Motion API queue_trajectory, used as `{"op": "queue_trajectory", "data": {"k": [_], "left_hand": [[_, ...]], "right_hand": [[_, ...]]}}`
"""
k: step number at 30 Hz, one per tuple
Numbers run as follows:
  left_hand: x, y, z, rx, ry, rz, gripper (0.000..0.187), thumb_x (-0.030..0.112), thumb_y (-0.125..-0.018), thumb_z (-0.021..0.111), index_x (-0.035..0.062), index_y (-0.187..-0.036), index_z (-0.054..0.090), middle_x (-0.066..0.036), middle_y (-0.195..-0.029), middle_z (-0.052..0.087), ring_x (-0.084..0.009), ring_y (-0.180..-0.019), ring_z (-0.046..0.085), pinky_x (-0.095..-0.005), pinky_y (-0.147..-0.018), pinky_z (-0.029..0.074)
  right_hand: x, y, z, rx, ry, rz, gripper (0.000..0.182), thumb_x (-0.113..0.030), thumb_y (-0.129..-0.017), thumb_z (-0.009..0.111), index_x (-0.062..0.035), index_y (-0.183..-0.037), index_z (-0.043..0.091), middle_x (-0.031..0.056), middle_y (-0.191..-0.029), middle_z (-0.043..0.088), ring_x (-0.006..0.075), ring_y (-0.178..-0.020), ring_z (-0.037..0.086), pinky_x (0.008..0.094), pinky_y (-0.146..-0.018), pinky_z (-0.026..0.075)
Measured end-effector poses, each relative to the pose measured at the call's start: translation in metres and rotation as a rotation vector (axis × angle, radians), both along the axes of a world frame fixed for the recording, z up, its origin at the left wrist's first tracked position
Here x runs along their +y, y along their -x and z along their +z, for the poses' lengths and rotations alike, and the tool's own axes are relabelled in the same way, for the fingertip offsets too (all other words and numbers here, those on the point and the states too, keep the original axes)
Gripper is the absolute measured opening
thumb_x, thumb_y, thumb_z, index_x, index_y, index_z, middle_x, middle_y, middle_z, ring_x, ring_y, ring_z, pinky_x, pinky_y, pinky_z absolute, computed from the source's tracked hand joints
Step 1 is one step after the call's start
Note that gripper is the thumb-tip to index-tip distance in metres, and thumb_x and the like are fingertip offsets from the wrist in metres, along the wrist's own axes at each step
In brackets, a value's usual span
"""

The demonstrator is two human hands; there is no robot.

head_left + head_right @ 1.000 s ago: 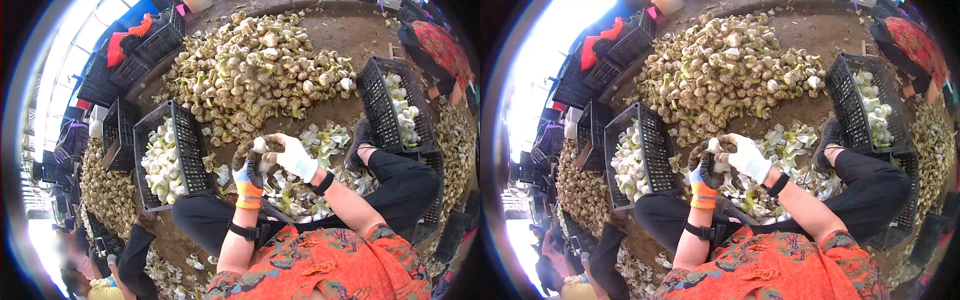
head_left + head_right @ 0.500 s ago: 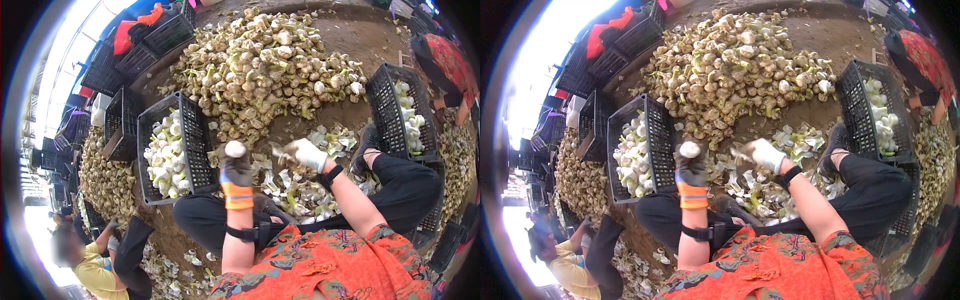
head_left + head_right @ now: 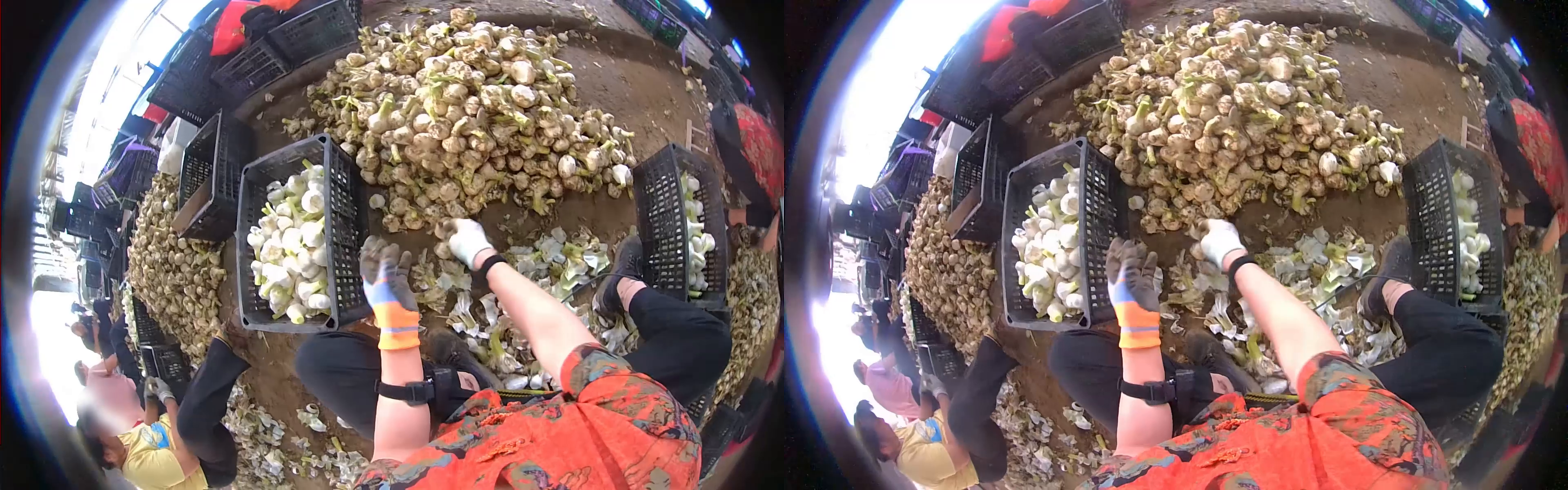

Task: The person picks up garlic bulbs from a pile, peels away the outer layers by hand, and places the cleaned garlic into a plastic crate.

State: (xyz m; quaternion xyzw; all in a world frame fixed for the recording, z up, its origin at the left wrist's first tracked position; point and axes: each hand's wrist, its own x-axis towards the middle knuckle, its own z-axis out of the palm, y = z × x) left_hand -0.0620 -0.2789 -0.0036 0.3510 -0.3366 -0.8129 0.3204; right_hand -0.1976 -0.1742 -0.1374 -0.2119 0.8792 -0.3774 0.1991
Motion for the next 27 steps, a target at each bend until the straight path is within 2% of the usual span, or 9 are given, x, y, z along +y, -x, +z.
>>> {"op": "queue_trajectory", "data": {"k": [2, 3, 4, 8, 12, 14, 15, 18, 27], "left_hand": [[0.012, 0.010, -0.009, -0.120, 0.237, -0.159, 0.063, -0.007, -0.078, 0.065, 0.0095, -0.134, 0.040, -0.008, -0.127, 0.049, -0.0171, -0.106, 0.053, -0.0335, -0.089, 0.048], [0.016, 0.011, -0.024, -0.162, 0.381, -0.258, 0.067, -0.010, -0.076, 0.065, 0.0082, -0.135, 0.039, -0.009, -0.129, 0.048, -0.0175, -0.108, 0.053, -0.0331, -0.089, 0.048], [0.020, 0.016, -0.032, -0.199, 0.532, -0.361, 0.071, -0.012, -0.074, 0.065, 0.0068, -0.136, 0.037, -0.010, -0.130, 0.047, -0.0178, -0.109, 0.052, -0.0328, -0.090, 0.047], [0.053, 0.024, 0.002, 0.202, 0.168, -0.578, 0.078, -0.017, -0.069, 0.064, 0.0054, -0.137, 0.033, -0.012, -0.134, 0.044, -0.0224, -0.117, 0.049, -0.0340, -0.100, 0.041], [0.071, 0.024, 0.012, 0.282, 0.527, -0.496, 0.071, -0.012, -0.063, 0.073, 0.0065, -0.123, 0.040, -0.012, -0.123, 0.051, -0.0228, -0.107, 0.055, -0.0360, -0.092, 0.048], [0.083, 0.020, 0.016, 0.267, 0.610, -0.508, 0.072, -0.013, -0.062, 0.073, 0.0077, -0.122, 0.038, -0.011, -0.123, 0.050, -0.0224, -0.109, 0.054, -0.0364, -0.093, 0.047], [0.089, 0.016, 0.019, 0.258, 0.653, -0.515, 0.072, -0.013, -0.062, 0.073, 0.0083, -0.121, 0.037, -0.010, -0.123, 0.050, -0.0223, -0.109, 0.053, -0.0366, -0.094, 0.047], [0.098, 0.004, 0.030, 0.272, 0.693, -0.522, 0.071, -0.012, -0.061, 0.073, 0.0105, -0.118, 0.037, -0.010, -0.121, 0.050, -0.0225, -0.108, 0.053, -0.0374, -0.093, 0.048], [0.124, -0.005, 0.042, 0.465, 0.619, -0.654, 0.069, -0.014, -0.064, 0.069, 0.0112, -0.119, 0.037, -0.010, -0.127, 0.046, -0.0231, -0.113, 0.051, -0.0378, -0.092, 0.048]], "right_hand": [[0.021, 0.003, 0.083, -0.816, 0.495, -0.245, 0.026, -0.012, -0.082, 0.064, -0.0058, -0.107, 0.061, 0.0128, -0.088, 0.068, 0.0183, -0.088, 0.065, 0.0309, -0.065, 0.051], [0.039, 0.009, 0.092, -0.856, 0.502, -0.164, 0.028, -0.015, -0.085, 0.063, -0.0022, -0.110, 0.058, 0.0051, -0.089, 0.066, 0.0086, -0.085, 0.061, 0.0237, -0.061, 0.049], [0.052, 0.008, 0.109, -0.947, 0.701, -0.116, 0.034, -0.017, -0.084, 0.065, -0.0021, -0.113, 0.056, 0.0027, -0.092, 0.063, 0.0103, -0.081, 0.060, 0.0256, -0.062, 0.050], [0.092, -0.011, 0.179, -0.898, 0.917, -0.021, 0.036, -0.027, -0.083, 0.066, -0.0076, -0.112, 0.056, 0.0000, -0.092, 0.061, 0.0093, -0.072, 0.058, 0.0268, -0.062, 0.051], [0.097, -0.043, 0.202, -0.761, 0.999, -0.168, 0.040, -0.042, -0.080, 0.069, -0.0100, -0.102, 0.062, -0.0054, -0.078, 0.058, 0.0042, -0.065, 0.052, 0.0234, -0.059, 0.048], [0.102, -0.054, 0.208, -0.700, 0.857, -0.300, 0.031, -0.033, -0.083, 0.069, -0.0093, -0.101, 0.063, -0.0046, -0.081, 0.061, 0.0033, -0.063, 0.049, 0.0212, -0.059, 0.046], [0.095, -0.061, 0.208, -0.606, 1.094, -0.295, 0.023, -0.022, -0.083, 0.068, -0.0077, -0.101, 0.063, -0.0030, -0.085, 0.064, 0.0031, -0.065, 0.051, 0.0195, -0.062, 0.044], [0.117, -0.069, 0.217, -0.619, 0.908, -0.277, 0.024, -0.016, -0.083, 0.068, -0.0046, -0.103, 0.063, 0.0004, -0.091, 0.066, 0.0051, -0.072, 0.056, 0.0192, -0.066, 0.043], [0.171, -0.080, 0.222, -0.636, 1.055, -0.123, 0.026, -0.003, -0.077, 0.064, 0.0025, -0.102, 0.060, 0.0070, -0.096, 0.065, 0.0157, -0.088, 0.062, 0.0287, -0.079, 0.049]]}}
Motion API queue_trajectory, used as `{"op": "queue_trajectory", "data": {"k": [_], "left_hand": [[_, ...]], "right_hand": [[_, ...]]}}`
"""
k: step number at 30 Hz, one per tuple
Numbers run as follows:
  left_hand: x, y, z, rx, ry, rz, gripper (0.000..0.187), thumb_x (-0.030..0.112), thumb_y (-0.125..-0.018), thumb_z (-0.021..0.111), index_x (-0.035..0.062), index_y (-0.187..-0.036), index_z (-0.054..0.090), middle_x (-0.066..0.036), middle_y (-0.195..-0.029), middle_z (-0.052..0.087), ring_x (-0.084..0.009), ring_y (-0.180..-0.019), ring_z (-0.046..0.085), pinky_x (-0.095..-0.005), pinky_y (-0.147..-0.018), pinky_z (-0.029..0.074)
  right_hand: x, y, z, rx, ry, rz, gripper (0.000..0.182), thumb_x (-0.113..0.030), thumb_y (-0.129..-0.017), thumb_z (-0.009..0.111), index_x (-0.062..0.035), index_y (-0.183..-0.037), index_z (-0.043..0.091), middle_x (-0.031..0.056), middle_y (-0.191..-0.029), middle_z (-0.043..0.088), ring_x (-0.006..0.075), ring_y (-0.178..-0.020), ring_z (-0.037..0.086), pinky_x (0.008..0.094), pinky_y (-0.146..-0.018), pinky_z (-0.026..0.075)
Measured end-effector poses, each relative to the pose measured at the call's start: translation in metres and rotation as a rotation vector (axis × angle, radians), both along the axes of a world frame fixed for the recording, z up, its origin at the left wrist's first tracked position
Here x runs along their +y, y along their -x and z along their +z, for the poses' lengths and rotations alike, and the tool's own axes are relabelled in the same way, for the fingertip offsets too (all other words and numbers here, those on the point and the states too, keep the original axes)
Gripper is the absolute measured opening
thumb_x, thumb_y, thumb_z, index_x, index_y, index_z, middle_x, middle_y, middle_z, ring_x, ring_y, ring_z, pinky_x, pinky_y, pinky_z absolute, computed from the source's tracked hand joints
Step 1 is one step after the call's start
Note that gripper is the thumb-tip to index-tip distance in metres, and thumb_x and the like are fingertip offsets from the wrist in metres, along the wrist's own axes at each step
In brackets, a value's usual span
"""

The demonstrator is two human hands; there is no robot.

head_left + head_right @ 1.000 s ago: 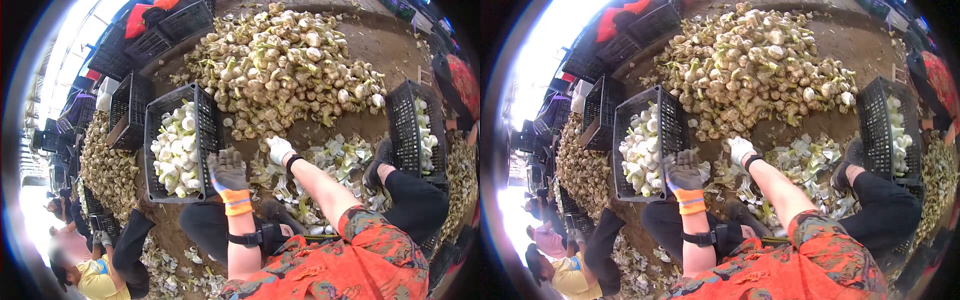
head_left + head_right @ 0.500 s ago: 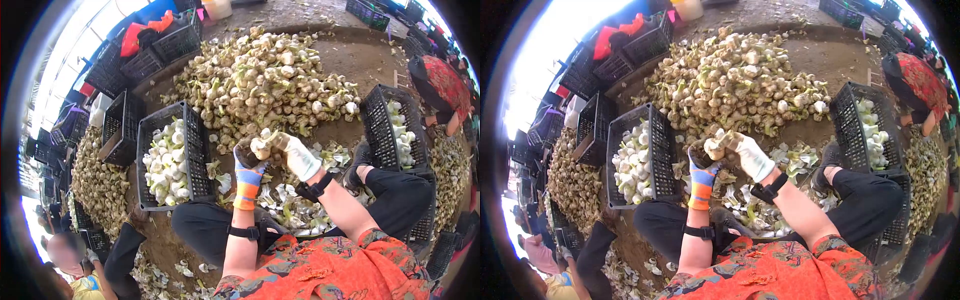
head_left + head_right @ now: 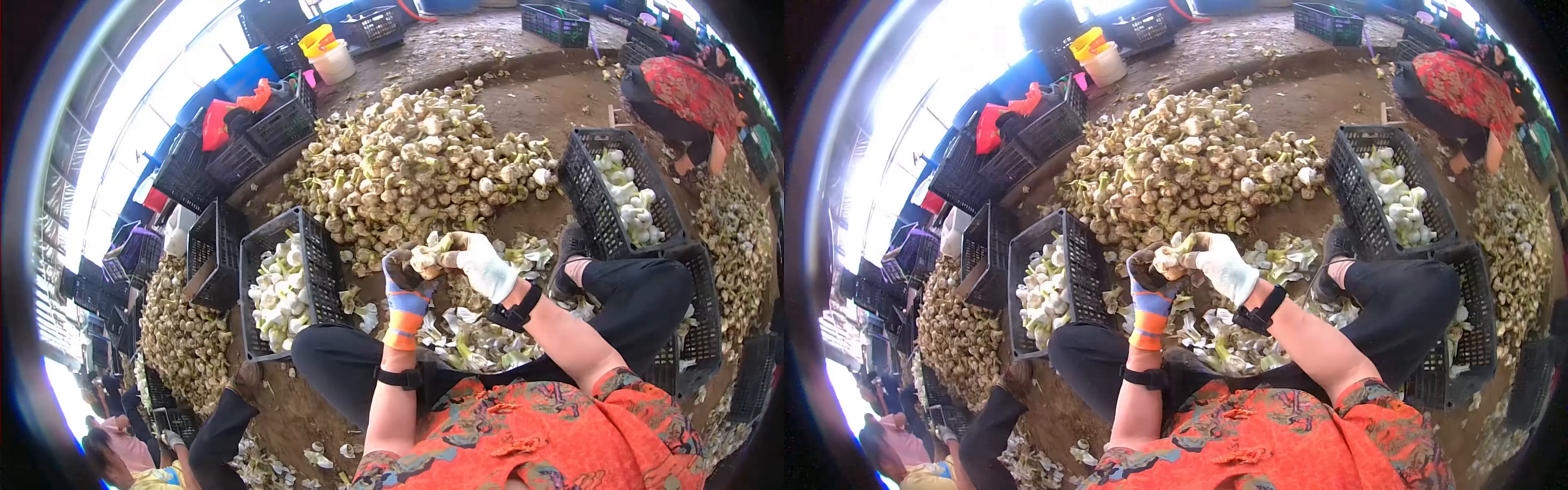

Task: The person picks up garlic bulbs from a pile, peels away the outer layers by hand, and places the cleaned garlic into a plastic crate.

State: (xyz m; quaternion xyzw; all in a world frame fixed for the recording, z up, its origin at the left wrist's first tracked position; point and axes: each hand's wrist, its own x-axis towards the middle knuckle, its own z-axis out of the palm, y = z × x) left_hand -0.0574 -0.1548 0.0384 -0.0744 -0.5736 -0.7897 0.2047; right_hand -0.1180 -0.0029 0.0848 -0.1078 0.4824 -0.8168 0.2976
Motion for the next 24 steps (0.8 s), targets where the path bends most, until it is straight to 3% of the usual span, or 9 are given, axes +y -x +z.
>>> {"op": "queue_trajectory", "data": {"k": [3, 5, 7, 10, 15, 17, 20, 23, 24], "left_hand": [[0.007, -0.007, 0.015, 0.021, -0.035, -0.058, 0.070, -0.012, -0.067, 0.069, 0.0115, -0.124, 0.036, -0.010, -0.125, 0.048, -0.0226, -0.111, 0.052, -0.0380, -0.090, 0.049], [0.014, -0.017, 0.035, -0.121, -0.272, -0.153, 0.072, -0.011, -0.069, 0.069, 0.0115, -0.128, 0.035, -0.010, -0.123, 0.049, -0.0224, -0.110, 0.053, -0.0378, -0.089, 0.050], [0.019, -0.020, 0.041, -0.230, -0.314, -0.192, 0.064, -0.002, -0.081, 0.062, 0.0114, -0.135, 0.031, -0.010, -0.125, 0.049, -0.0231, -0.109, 0.054, -0.0368, -0.087, 0.050], [0.020, -0.015, 0.038, -0.355, -0.455, -0.215, 0.053, 0.003, -0.089, 0.053, 0.0085, -0.137, 0.031, -0.010, -0.127, 0.048, -0.0251, -0.109, 0.054, -0.0387, -0.085, 0.052], [0.039, -0.002, 0.027, -0.044, -0.165, -0.120, 0.064, -0.008, -0.077, 0.064, 0.0054, -0.133, 0.035, -0.013, -0.120, 0.054, -0.0240, -0.102, 0.059, -0.0379, -0.086, 0.052], [0.031, -0.005, 0.028, -0.288, -0.136, -0.090, 0.061, -0.004, -0.075, 0.068, 0.0018, -0.128, 0.039, -0.012, -0.113, 0.058, -0.0236, -0.096, 0.061, -0.0369, -0.086, 0.052], [0.009, -0.005, 0.022, -0.354, -0.197, -0.213, 0.057, 0.006, -0.075, 0.072, -0.0011, -0.124, 0.044, -0.011, -0.105, 0.061, -0.0215, -0.088, 0.063, -0.0328, -0.077, 0.055], [-0.003, -0.014, 0.037, -0.290, -0.357, -0.556, 0.062, 0.023, -0.077, 0.073, -0.0016, -0.126, 0.044, -0.011, -0.105, 0.061, -0.0189, -0.085, 0.064, -0.0278, -0.070, 0.054], [-0.005, -0.013, 0.042, -0.304, -0.400, -0.623, 0.063, 0.013, -0.074, 0.074, -0.0007, -0.127, 0.043, -0.011, -0.103, 0.061, -0.0171, -0.085, 0.063, -0.0276, -0.074, 0.053]], "right_hand": [[0.019, 0.001, 0.020, 0.439, -0.238, -0.036, 0.026, 0.002, -0.072, 0.061, 0.0017, -0.098, 0.061, 0.0044, -0.085, 0.064, 0.0133, -0.076, 0.060, 0.0266, -0.070, 0.048], [0.027, 0.005, 0.017, 0.712, -0.324, -0.064, 0.027, 0.003, -0.070, 0.060, 0.0039, -0.098, 0.059, 0.0117, -0.087, 0.065, 0.0178, -0.082, 0.063, 0.0294, -0.074, 0.049], [0.035, 0.002, 0.028, 0.872, -0.359, -0.104, 0.026, 0.002, -0.071, 0.061, 0.0038, -0.096, 0.059, 0.0148, -0.088, 0.065, 0.0189, -0.084, 0.063, 0.0302, -0.075, 0.049], [0.040, 0.000, 0.024, 0.810, -0.398, -0.169, 0.024, 0.001, -0.071, 0.063, 0.0037, -0.095, 0.060, 0.0163, -0.089, 0.065, 0.0203, -0.088, 0.064, 0.0310, -0.077, 0.049], [0.043, -0.012, 0.008, 0.876, -0.531, -0.327, 0.020, -0.002, -0.073, 0.059, 0.0053, -0.091, 0.064, 0.0176, -0.086, 0.066, 0.0198, -0.083, 0.065, 0.0308, -0.074, 0.050], [0.042, -0.006, -0.002, 0.670, -0.490, -0.239, 0.022, 0.003, -0.072, 0.055, 0.0052, -0.092, 0.065, 0.0152, -0.083, 0.067, 0.0195, -0.077, 0.066, 0.0303, -0.072, 0.052], [0.047, -0.002, -0.009, 0.099, 0.057, 0.007, 0.021, -0.002, -0.077, 0.068, 0.0034, -0.097, 0.065, 0.0098, -0.088, 0.068, 0.0168, -0.073, 0.065, 0.0296, -0.065, 0.054], [0.051, -0.010, 0.017, -0.109, 0.215, 0.140, 0.022, -0.002, -0.078, 0.069, 0.0029, -0.098, 0.065, 0.0084, -0.089, 0.067, 0.0166, -0.075, 0.065, 0.0294, -0.062, 0.055], [0.052, -0.014, 0.028, -0.171, 0.239, 0.144, 0.021, 0.000, -0.078, 0.067, 0.0026, -0.098, 0.064, 0.0083, -0.086, 0.067, 0.0148, -0.075, 0.064, 0.0287, -0.064, 0.054]]}}
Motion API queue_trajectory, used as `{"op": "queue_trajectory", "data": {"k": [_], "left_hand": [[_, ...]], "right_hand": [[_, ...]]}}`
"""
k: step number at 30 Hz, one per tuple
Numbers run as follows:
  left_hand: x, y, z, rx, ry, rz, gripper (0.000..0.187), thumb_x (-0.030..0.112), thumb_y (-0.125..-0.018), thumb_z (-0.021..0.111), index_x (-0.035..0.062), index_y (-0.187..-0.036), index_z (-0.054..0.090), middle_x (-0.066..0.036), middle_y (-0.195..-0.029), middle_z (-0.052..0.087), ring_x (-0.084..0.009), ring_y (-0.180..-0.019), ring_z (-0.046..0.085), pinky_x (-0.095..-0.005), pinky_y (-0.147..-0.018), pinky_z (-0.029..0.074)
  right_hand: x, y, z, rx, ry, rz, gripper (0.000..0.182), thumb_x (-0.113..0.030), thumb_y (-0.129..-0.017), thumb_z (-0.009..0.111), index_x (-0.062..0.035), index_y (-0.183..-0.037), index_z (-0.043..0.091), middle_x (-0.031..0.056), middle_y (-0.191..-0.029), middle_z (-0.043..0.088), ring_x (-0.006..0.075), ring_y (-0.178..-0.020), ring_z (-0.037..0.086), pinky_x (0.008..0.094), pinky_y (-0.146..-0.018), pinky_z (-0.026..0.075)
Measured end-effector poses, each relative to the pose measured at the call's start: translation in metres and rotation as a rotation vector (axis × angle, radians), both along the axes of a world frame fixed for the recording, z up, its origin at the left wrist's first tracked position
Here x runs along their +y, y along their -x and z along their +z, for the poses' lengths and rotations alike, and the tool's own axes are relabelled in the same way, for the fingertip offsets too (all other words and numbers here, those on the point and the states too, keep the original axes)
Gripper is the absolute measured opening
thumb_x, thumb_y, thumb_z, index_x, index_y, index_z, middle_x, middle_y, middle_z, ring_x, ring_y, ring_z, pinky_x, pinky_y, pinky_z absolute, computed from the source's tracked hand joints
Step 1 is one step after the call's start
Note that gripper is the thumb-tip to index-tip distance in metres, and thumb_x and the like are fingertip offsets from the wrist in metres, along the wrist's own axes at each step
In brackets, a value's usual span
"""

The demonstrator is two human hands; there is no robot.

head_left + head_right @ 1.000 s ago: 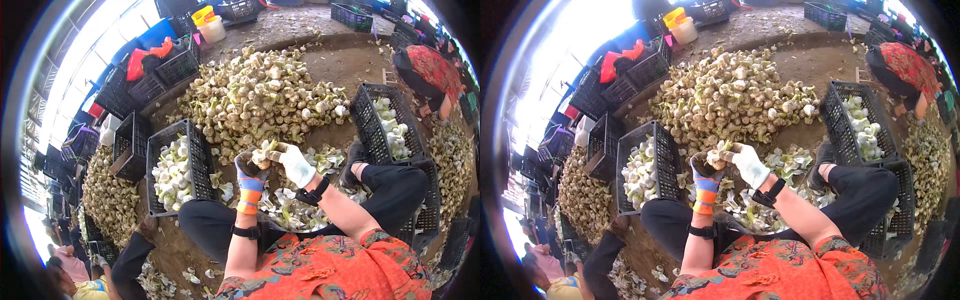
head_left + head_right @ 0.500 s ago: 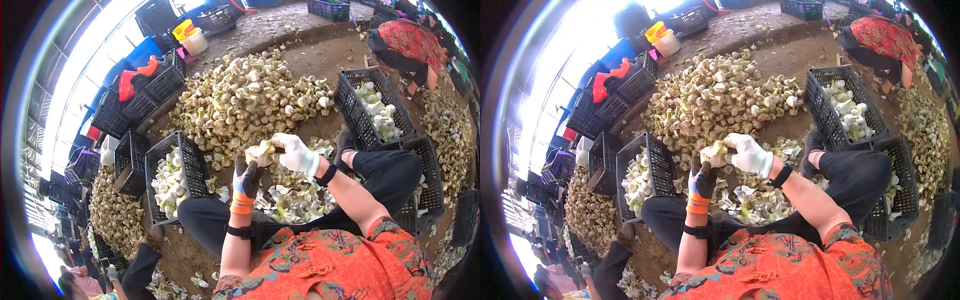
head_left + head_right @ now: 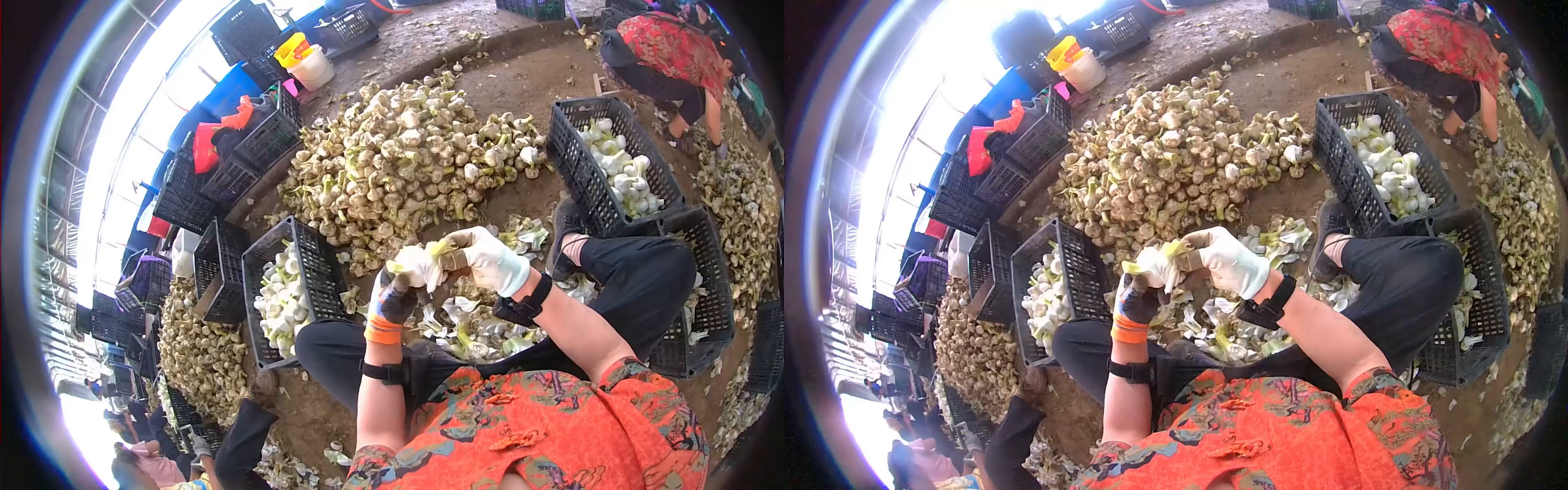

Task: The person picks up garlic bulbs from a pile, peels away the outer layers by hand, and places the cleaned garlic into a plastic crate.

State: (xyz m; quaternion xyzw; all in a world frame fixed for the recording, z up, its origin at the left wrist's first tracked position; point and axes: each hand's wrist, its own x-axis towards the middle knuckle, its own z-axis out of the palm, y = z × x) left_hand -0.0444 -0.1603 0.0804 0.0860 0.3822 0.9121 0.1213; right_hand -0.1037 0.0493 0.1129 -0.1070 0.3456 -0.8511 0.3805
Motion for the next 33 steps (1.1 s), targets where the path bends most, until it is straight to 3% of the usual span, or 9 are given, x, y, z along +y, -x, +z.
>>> {"op": "queue_trajectory", "data": {"k": [4, 7, 9, 13, 17, 20, 23, 27, 33], "left_hand": [[0.023, 0.000, 0.004, 0.063, 0.563, 0.409, 0.056, 0.008, -0.075, 0.071, 0.0045, -0.125, 0.046, -0.007, -0.102, 0.059, -0.0145, -0.087, 0.059, -0.0250, -0.068, 0.050], [0.018, 0.001, 0.002, 0.295, 0.853, 0.421, 0.058, 0.009, -0.072, 0.073, 0.0042, -0.124, 0.047, -0.006, -0.103, 0.058, -0.0162, -0.088, 0.059, -0.0271, -0.071, 0.051], [0.015, -0.008, 0.003, 0.180, 0.747, 0.363, 0.066, 0.013, -0.069, 0.076, 0.0039, -0.127, 0.045, -0.006, -0.106, 0.057, -0.0165, -0.093, 0.058, -0.0283, -0.078, 0.051], [0.013, -0.010, 0.003, 0.200, 0.693, 0.386, 0.084, 0.010, -0.063, 0.081, 0.0038, -0.134, 0.035, -0.009, -0.122, 0.049, -0.0173, -0.104, 0.054, -0.0309, -0.087, 0.048], [0.030, -0.008, 0.010, 0.251, 0.931, 0.377, 0.100, 0.007, -0.056, 0.085, 0.0050, -0.138, 0.027, -0.010, -0.123, 0.048, -0.0186, -0.106, 0.052, -0.0325, -0.093, 0.045], [0.041, -0.006, 0.014, 0.209, 0.813, 0.296, 0.101, 0.000, -0.058, 0.082, 0.0070, -0.140, 0.024, -0.008, -0.121, 0.048, -0.0182, -0.107, 0.051, -0.0321, -0.093, 0.045], [0.039, -0.007, 0.016, 0.349, 1.045, 0.304, 0.104, 0.001, -0.057, 0.083, 0.0071, -0.141, 0.022, -0.008, -0.121, 0.048, -0.0188, -0.108, 0.051, -0.0318, -0.093, 0.045], [0.042, -0.010, 0.028, 0.290, 0.978, 0.225, 0.102, -0.001, -0.057, 0.081, 0.0055, -0.141, 0.023, -0.009, -0.119, 0.049, -0.0190, -0.109, 0.051, -0.0328, -0.095, 0.044], [0.025, 0.004, -0.022, 0.017, 0.358, 0.573, 0.066, -0.013, -0.067, 0.067, 0.0012, -0.126, 0.042, -0.012, -0.117, 0.054, -0.0203, -0.102, 0.058, -0.0325, -0.086, 0.051]], "right_hand": [[-0.008, 0.005, -0.016, 0.556, -0.264, -0.161, 0.013, 0.004, -0.080, 0.060, 0.0018, -0.093, 0.063, 0.0065, -0.083, 0.065, 0.0127, -0.072, 0.062, 0.0267, -0.066, 0.051], [0.000, 0.024, -0.036, 0.148, -0.245, -0.438, 0.014, 0.002, -0.082, 0.052, 0.0014, -0.089, 0.064, 0.0058, -0.081, 0.066, 0.0128, -0.073, 0.063, 0.0258, -0.062, 0.050], [0.020, 0.054, -0.074, 0.361, -0.706, -0.590, 0.020, -0.003, -0.079, 0.057, 0.0021, -0.096, 0.066, 0.0115, -0.092, 0.069, 0.0165, -0.080, 0.064, 0.0283, -0.072, 0.049], [0.042, 0.045, -0.067, 1.047, -1.688, -0.179, 0.049, -0.021, -0.077, 0.061, -0.0003, -0.120, 0.051, 0.0233, -0.096, 0.062, 0.0348, -0.094, 0.060, 0.0404, -0.083, 0.047], [0.009, 0.015, 0.003, 1.297, -0.889, -0.174, 0.033, -0.019, -0.073, 0.061, -0.0023, -0.101, 0.063, 0.0188, -0.096, 0.061, 0.0361, -0.087, 0.059, 0.0416, -0.078, 0.047], [-0.008, 0.001, 0.005, 1.490, -0.981, -0.232, 0.022, -0.015, -0.072, 0.061, -0.0035, -0.091, 0.064, 0.0147, -0.081, 0.058, 0.0330, -0.078, 0.059, 0.0407, -0.069, 0.047], [-0.010, 0.002, 0.012, 1.588, -1.071, -0.101, 0.022, -0.016, -0.071, 0.061, -0.0034, -0.089, 0.063, 0.0143, -0.079, 0.057, 0.0323, -0.075, 0.059, 0.0411, -0.067, 0.047], [-0.012, 0.004, 0.007, 1.640, -1.045, -0.161, 0.025, -0.018, -0.069, 0.063, -0.0012, -0.088, 0.060, 0.0163, -0.081, 0.057, 0.0333, -0.075, 0.059, 0.0411, -0.066, 0.047], [-0.013, 0.009, -0.021, 1.129, -0.950, -0.399, 0.017, -0.010, -0.068, 0.062, -0.0003, -0.081, 0.058, 0.0176, -0.078, 0.057, 0.0354, -0.076, 0.057, 0.0410, -0.066, 0.046]]}}
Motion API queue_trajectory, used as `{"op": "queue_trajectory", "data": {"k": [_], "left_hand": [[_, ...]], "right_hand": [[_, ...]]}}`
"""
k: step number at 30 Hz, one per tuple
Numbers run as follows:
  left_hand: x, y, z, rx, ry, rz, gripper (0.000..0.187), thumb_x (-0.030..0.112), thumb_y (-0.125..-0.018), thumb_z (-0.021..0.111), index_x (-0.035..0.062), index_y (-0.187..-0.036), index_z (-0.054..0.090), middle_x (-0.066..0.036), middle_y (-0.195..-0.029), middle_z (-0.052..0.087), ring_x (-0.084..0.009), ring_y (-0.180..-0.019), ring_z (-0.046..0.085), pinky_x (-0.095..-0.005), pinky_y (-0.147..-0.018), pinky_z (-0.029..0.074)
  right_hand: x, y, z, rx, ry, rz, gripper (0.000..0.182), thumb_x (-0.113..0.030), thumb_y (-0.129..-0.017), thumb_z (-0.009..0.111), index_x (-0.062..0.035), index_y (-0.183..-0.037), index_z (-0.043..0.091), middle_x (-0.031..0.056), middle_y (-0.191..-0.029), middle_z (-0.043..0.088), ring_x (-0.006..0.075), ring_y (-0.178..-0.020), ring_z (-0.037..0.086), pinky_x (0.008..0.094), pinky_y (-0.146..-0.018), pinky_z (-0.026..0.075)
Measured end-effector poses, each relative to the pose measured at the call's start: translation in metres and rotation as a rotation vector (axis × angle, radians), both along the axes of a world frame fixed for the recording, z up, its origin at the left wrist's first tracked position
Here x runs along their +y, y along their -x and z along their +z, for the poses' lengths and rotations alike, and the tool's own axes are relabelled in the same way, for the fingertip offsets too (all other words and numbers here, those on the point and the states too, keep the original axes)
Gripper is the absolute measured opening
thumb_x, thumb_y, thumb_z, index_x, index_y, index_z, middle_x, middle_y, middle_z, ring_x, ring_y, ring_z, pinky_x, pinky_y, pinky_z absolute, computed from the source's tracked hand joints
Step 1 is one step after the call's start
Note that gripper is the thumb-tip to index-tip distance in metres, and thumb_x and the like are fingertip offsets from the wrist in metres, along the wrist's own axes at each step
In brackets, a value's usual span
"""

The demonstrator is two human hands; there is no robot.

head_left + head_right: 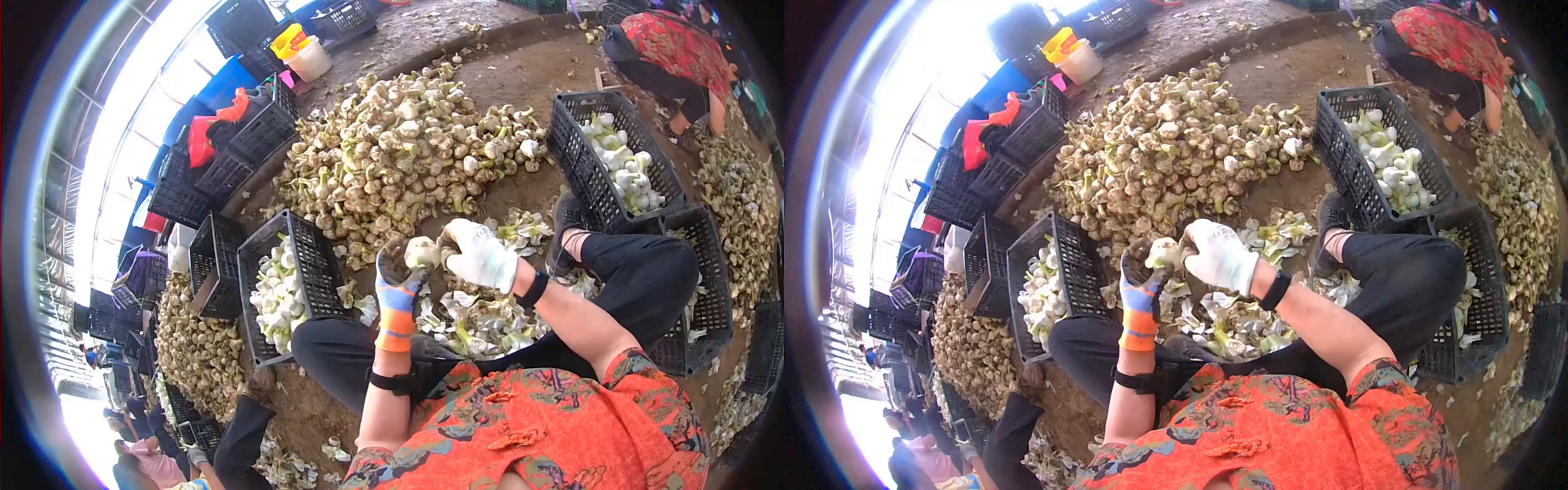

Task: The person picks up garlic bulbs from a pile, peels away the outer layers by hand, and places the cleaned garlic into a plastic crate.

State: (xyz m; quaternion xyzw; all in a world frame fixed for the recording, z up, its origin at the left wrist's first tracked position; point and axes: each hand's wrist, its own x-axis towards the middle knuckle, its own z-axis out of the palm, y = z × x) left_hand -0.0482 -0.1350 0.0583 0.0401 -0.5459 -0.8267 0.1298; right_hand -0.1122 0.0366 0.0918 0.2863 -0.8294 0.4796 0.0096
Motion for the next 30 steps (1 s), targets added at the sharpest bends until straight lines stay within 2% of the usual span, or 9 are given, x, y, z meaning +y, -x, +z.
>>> {"op": "queue_trajectory", "data": {"k": [3, 8, 11, 14, 18, 20, 24, 27, 30], "left_hand": [[0.016, 0.005, -0.012, -0.025, -0.003, 0.234, 0.033, -0.005, -0.078, 0.066, 0.0020, -0.109, 0.056, -0.010, -0.104, 0.063, -0.0218, -0.089, 0.063, -0.0321, -0.080, 0.053], [0.013, -0.005, 0.002, 0.055, -0.156, -0.003, 0.040, 0.020, -0.089, 0.060, -0.0020, -0.121, 0.051, -0.016, -0.120, 0.057, -0.0208, -0.103, 0.058, -0.0308, -0.085, 0.050], [0.016, -0.009, 0.004, 0.065, -0.320, -0.124, 0.055, 0.030, -0.091, 0.056, 0.0001, -0.134, 0.040, -0.016, -0.137, 0.043, -0.0252, -0.120, 0.047, -0.0357, -0.097, 0.042], [0.007, -0.008, -0.004, 0.051, -0.555, -0.063, 0.051, 0.031, -0.090, 0.057, -0.0014, -0.127, 0.045, -0.016, -0.125, 0.053, -0.0287, -0.112, 0.053, -0.0399, -0.099, 0.040], [0.011, -0.004, 0.006, 0.078, -0.369, -0.078, 0.053, 0.031, -0.093, 0.052, 0.0004, -0.134, 0.038, -0.016, -0.133, 0.046, -0.0275, -0.116, 0.050, -0.0395, -0.101, 0.038], [0.019, 0.000, 0.009, 0.056, -0.209, -0.047, 0.053, 0.033, -0.093, 0.051, -0.0005, -0.133, 0.039, -0.018, -0.130, 0.048, -0.0256, -0.110, 0.054, -0.0353, -0.093, 0.045], [0.012, 0.003, -0.008, 0.061, -0.067, -0.120, 0.044, 0.035, -0.094, 0.049, 0.0006, -0.122, 0.047, -0.018, -0.122, 0.051, -0.0235, -0.106, 0.053, -0.0333, -0.086, 0.048], [0.014, 0.003, -0.011, 0.085, -0.156, -0.160, 0.033, 0.034, -0.094, 0.049, 0.0035, -0.105, 0.054, -0.019, -0.123, 0.051, -0.0272, -0.108, 0.053, -0.0367, -0.088, 0.048], [0.010, 0.005, -0.023, 0.091, -0.359, -0.204, 0.029, 0.033, -0.094, 0.051, 0.0057, -0.102, 0.057, -0.020, -0.123, 0.051, -0.0297, -0.112, 0.052, -0.0404, -0.093, 0.046]], "right_hand": [[-0.009, -0.013, -0.002, 0.088, -0.031, -0.008, 0.020, -0.016, -0.068, 0.059, -0.0023, -0.081, 0.058, 0.0208, -0.084, 0.058, 0.0385, -0.081, 0.057, 0.0440, -0.072, 0.046], [0.006, 0.017, -0.033, -0.025, -0.228, -0.219, 0.018, -0.015, -0.071, 0.058, -0.0038, -0.085, 0.059, 0.0201, -0.088, 0.059, 0.0380, -0.083, 0.057, 0.0434, -0.073, 0.046], [0.022, 0.029, -0.055, -0.132, -0.555, -0.059, 0.030, -0.027, -0.079, 0.057, -0.0038, -0.099, 0.062, 0.0214, -0.099, 0.061, 0.0367, -0.091, 0.059, 0.0422, -0.080, 0.047], [0.034, 0.033, -0.090, -0.213, -0.602, 0.044, 0.040, -0.034, -0.081, 0.059, -0.0015, -0.105, 0.061, 0.0234, -0.102, 0.061, 0.0383, -0.092, 0.059, 0.0423, -0.082, 0.047], [0.012, 0.012, -0.030, -0.943, 0.573, 0.089, 0.034, -0.021, -0.080, 0.068, 0.0013, -0.105, 0.062, 0.0108, -0.093, 0.067, 0.0192, -0.083, 0.064, 0.0293, -0.076, 0.049], [0.003, 0.007, -0.012, -0.952, 0.710, 0.194, 0.023, -0.010, -0.082, 0.067, -0.0020, -0.103, 0.062, 0.0046, -0.090, 0.065, 0.0106, -0.074, 0.062, 0.0244, -0.061, 0.052], [-0.002, 0.006, -0.018, -1.115, 0.719, 0.135, 0.008, -0.003, -0.081, 0.062, -0.0004, -0.088, 0.061, 0.0042, -0.078, 0.062, 0.0121, -0.069, 0.061, 0.0237, -0.059, 0.048], [-0.010, 0.012, -0.038, -0.638, 0.351, 0.092, 0.015, -0.008, -0.077, 0.062, 0.0007, -0.089, 0.060, 0.0062, -0.076, 0.062, 0.0155, -0.070, 0.060, 0.0282, -0.060, 0.047], [-0.012, 0.010, -0.032, -0.420, 0.124, 0.058, 0.024, -0.013, -0.072, 0.060, 0.0023, -0.090, 0.060, 0.0171, -0.078, 0.064, 0.0285, -0.069, 0.062, 0.0367, -0.065, 0.048]]}}
